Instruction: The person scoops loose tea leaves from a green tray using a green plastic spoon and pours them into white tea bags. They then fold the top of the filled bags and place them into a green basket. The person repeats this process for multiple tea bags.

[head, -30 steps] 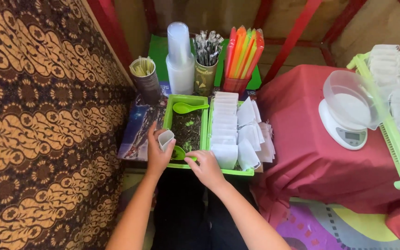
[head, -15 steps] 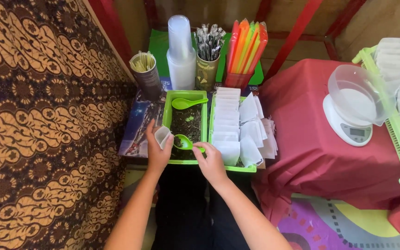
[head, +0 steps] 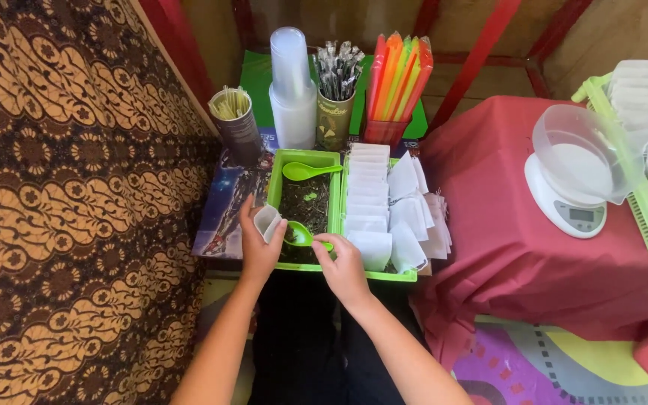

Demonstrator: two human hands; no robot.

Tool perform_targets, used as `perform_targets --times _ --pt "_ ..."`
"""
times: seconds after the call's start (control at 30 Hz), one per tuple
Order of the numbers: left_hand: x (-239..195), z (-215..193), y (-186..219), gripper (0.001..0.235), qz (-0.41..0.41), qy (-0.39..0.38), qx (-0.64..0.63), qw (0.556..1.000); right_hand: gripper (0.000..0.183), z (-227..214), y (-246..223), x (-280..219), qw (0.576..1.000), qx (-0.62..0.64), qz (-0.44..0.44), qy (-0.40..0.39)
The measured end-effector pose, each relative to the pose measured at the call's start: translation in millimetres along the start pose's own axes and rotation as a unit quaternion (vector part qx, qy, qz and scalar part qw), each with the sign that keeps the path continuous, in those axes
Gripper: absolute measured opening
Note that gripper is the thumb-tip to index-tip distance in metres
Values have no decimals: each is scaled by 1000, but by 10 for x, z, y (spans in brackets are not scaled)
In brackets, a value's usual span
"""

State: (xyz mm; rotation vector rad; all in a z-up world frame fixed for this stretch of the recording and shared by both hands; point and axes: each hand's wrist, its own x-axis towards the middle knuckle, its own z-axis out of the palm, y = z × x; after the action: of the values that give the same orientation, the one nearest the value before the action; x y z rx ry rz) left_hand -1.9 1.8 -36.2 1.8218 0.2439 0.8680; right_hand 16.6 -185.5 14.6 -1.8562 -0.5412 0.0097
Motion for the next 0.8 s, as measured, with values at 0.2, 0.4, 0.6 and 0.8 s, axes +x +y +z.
perform_targets --times 0.2,0.4,0.6,0.8 --pt "-18 -44 62 83 -5 44 -35 998 22 -178 29 -3 999 -8 -3 44" --pt "56 -42 179 83 13 -41 36 998 24 -460 -56 -1 997 32 -14 71" --pt "76 -25 105 87 58 -93 93 990 23 -559 -236 8 995 55 -24 83" --pt "96 -101 271 85 15 -128 77 989 24 -521 -309 57 996 40 -60 48"
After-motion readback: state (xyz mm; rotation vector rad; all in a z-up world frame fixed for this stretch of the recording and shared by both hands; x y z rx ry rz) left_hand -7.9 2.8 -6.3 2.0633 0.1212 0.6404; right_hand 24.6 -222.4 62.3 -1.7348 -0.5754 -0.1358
